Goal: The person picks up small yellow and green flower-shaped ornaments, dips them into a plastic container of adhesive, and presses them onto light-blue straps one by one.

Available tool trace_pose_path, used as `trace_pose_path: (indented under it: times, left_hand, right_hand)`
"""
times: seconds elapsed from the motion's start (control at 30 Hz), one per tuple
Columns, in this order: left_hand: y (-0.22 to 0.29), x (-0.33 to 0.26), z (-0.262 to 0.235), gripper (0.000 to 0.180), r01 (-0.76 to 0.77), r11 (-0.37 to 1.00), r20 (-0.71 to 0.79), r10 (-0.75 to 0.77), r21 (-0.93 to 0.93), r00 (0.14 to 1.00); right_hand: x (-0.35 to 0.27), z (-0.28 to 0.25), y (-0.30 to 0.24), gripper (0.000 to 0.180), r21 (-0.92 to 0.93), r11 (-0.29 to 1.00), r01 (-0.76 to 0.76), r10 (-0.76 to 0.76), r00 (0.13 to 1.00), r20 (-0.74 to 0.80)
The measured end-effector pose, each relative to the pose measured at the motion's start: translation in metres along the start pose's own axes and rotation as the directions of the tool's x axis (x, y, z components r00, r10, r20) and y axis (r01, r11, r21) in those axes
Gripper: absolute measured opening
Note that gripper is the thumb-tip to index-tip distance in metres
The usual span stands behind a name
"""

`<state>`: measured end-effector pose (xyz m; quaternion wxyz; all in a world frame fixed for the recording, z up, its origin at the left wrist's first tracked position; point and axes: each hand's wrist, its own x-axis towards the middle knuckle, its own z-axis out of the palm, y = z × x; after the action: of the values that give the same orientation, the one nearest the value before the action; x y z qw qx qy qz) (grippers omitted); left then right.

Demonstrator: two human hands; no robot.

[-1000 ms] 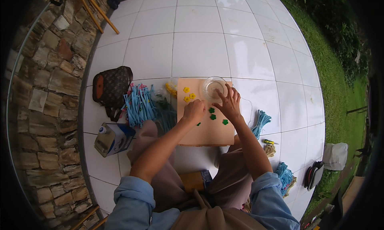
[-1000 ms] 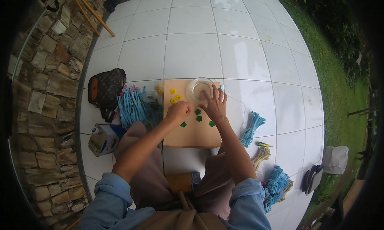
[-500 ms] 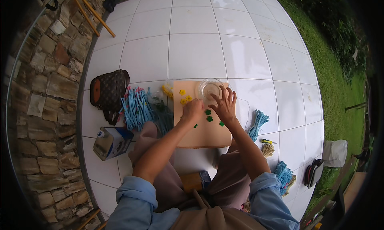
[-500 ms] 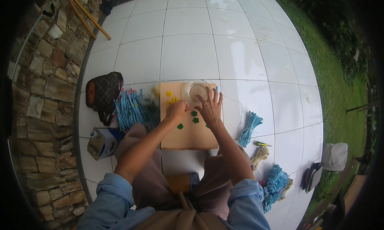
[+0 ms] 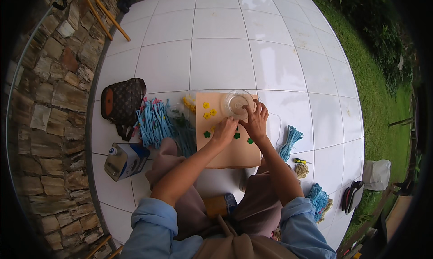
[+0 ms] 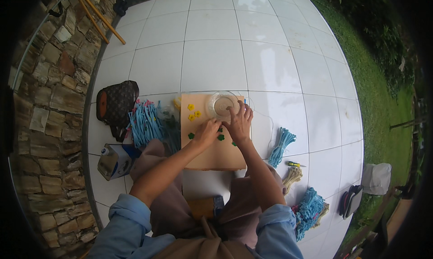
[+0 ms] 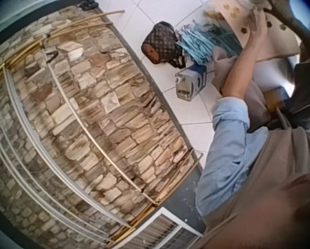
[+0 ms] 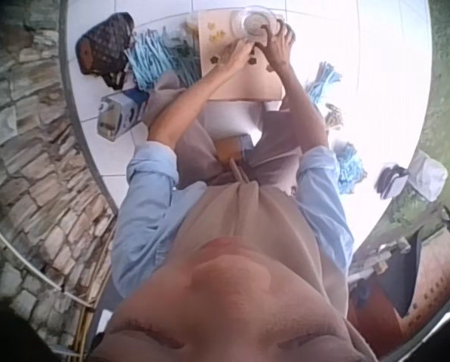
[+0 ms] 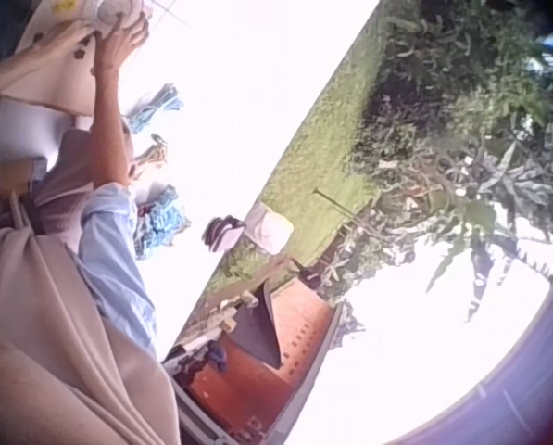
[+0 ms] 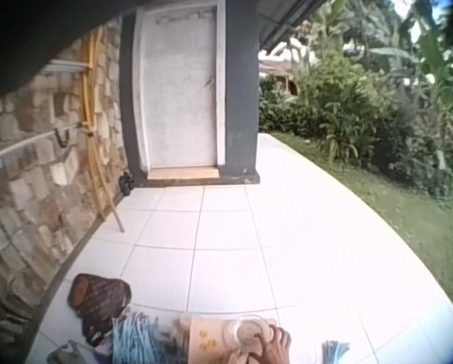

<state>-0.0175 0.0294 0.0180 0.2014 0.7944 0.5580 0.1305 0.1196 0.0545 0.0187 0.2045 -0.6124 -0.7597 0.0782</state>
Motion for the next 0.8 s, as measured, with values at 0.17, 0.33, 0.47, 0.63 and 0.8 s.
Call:
trace_pose_path:
  times: [0.17, 0.33, 0.47, 0.63, 0.8]
  left_hand:
    - [0.000, -0.002, 0.008, 0.019, -0.040, 0.994, -0.035, 0.044, 0.099, 0.998]
    - [-0.001, 0.000, 0.009, 0.018, -0.090, 0.980, -0.026, 0.096, 0.179, 0.995]
    - [-0.003, 0.000, 0.012, 0.017, -0.091, 0.971, -0.018, 0.097, 0.223, 0.995]
    - [-0.007, 0.000, 0.017, 0.020, -0.140, 0.975, -0.035, 0.148, 0.171, 0.988]
    - [-0.005, -0.002, 0.014, 0.019, -0.067, 0.997, -0.087, 0.070, 0.041, 0.994]
  right_hand:
    - [-0.002, 0.001, 0.003, 0.055, -0.028, 1.000, 0.011, -0.011, 1.000, -0.006]
    - [-0.001, -0.002, 0.001, 0.047, -0.072, 0.996, 0.047, -0.047, 0.999, 0.006]
    - [-0.002, -0.006, -0.005, 0.041, -0.087, 0.994, 0.062, -0.061, 0.998, 0.007]
    - [-0.004, -0.002, -0.003, 0.037, -0.115, 0.988, 0.102, -0.104, 0.994, -0.016]
    - [-0.008, -0.003, -0.004, 0.041, 0.019, 0.999, 0.030, -0.029, 0.999, -0.025]
